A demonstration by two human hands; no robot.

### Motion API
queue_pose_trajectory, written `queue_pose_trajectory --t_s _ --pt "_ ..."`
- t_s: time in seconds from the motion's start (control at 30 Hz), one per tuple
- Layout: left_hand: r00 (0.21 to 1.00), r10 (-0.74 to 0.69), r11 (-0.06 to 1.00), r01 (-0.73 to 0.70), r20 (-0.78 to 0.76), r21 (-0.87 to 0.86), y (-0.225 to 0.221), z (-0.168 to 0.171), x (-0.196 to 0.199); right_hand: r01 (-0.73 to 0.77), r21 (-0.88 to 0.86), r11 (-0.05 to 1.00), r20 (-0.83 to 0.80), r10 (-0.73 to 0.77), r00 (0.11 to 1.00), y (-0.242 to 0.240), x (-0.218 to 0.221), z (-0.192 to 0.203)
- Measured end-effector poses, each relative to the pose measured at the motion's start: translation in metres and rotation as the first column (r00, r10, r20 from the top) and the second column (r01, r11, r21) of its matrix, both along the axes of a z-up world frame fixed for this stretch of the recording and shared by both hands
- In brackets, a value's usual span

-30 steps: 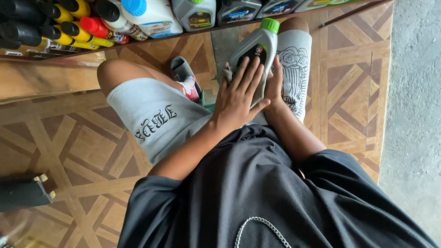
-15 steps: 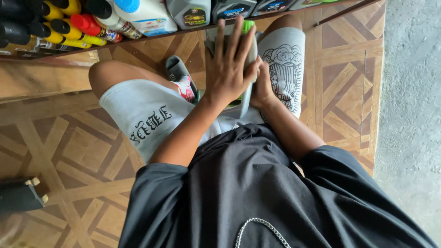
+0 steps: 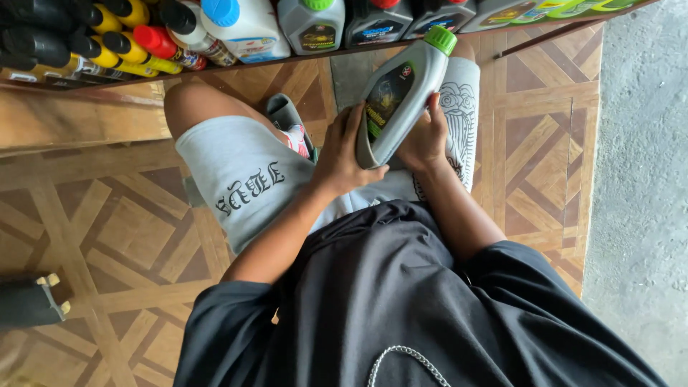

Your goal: Cleaning various oil and fluid bottles on a low shelf using a cloth.

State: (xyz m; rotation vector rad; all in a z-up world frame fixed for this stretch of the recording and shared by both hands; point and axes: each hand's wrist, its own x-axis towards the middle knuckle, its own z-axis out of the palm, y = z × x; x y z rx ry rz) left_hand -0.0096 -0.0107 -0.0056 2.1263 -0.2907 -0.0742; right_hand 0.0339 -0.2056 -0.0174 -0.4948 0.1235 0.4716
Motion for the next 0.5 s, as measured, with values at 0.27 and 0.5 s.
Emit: queue_pose_trajectory --t_s 0.27,0.5 --pt "0.855 -0.316 0.725 -0.061 -0.410 -0.686 0.045 -0.029 -0.003 0.014 -0.072 0.997 0.071 -0.009 0.997 -0.009 -0.010 -0.020" --pt "0.838 -0.306 0.628 -0.179 -0.452 -0.758 0.034 -0.025 0.001 0.121 -0.442 0.889 0.136 -0.067 0.988 0.002 -0.011 -0.016"
